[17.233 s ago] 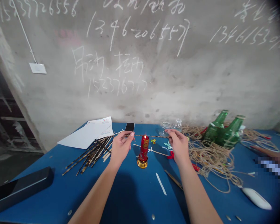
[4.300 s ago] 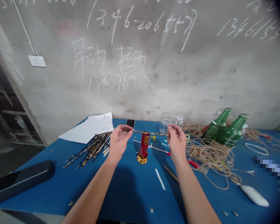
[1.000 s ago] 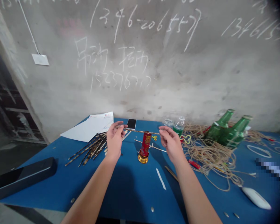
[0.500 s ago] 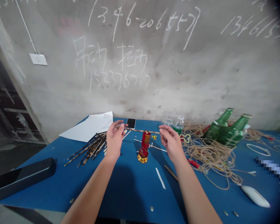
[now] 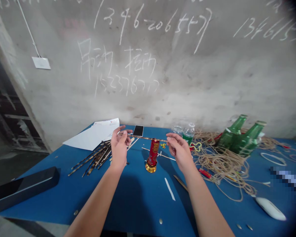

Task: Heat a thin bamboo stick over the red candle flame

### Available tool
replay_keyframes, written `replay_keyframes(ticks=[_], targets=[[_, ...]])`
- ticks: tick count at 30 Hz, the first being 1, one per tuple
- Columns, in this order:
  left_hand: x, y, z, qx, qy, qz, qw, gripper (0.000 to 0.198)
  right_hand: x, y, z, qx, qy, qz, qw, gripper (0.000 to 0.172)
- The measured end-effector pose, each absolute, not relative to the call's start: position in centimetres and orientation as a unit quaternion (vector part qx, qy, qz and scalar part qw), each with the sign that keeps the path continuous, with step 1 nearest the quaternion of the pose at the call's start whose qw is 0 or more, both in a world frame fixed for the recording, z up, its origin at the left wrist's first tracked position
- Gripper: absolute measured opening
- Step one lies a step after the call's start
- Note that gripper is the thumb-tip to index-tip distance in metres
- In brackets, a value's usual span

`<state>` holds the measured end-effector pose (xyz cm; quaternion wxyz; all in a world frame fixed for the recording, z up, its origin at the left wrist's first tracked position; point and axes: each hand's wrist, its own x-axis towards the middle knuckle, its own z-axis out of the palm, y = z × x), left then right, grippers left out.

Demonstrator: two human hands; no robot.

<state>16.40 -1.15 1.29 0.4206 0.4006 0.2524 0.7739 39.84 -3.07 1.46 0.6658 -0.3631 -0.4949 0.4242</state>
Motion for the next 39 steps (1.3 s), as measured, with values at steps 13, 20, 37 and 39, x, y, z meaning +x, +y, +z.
replay_keyframes(ticks=[13,20,37,39], targets=[[16.3,-1.1,1.3,0.367,0.286,0.778,0.422,0.036,39.7,-3.1,1.2,-0.356,-0.526,0.413,0.653,0.037],[16.3,-1.2,1.2,0.373,0.285,0.775,0.423,0.041,39.4,-3.2,1.3,-0.367,-0.53,0.408,0.646,0.04],[16.7,-1.5,1.4,0.4,0.265,0.768,0.424,0.083,38.8,-3.1,1.0,-0.378,-0.533,0.401,0.642,0.043],[16.6,-1.4,1.4,0.4,0.265,0.768,0.424,0.08,38.8,-3.1,0.9,-0.381,-0.533,0.395,0.644,0.042]])
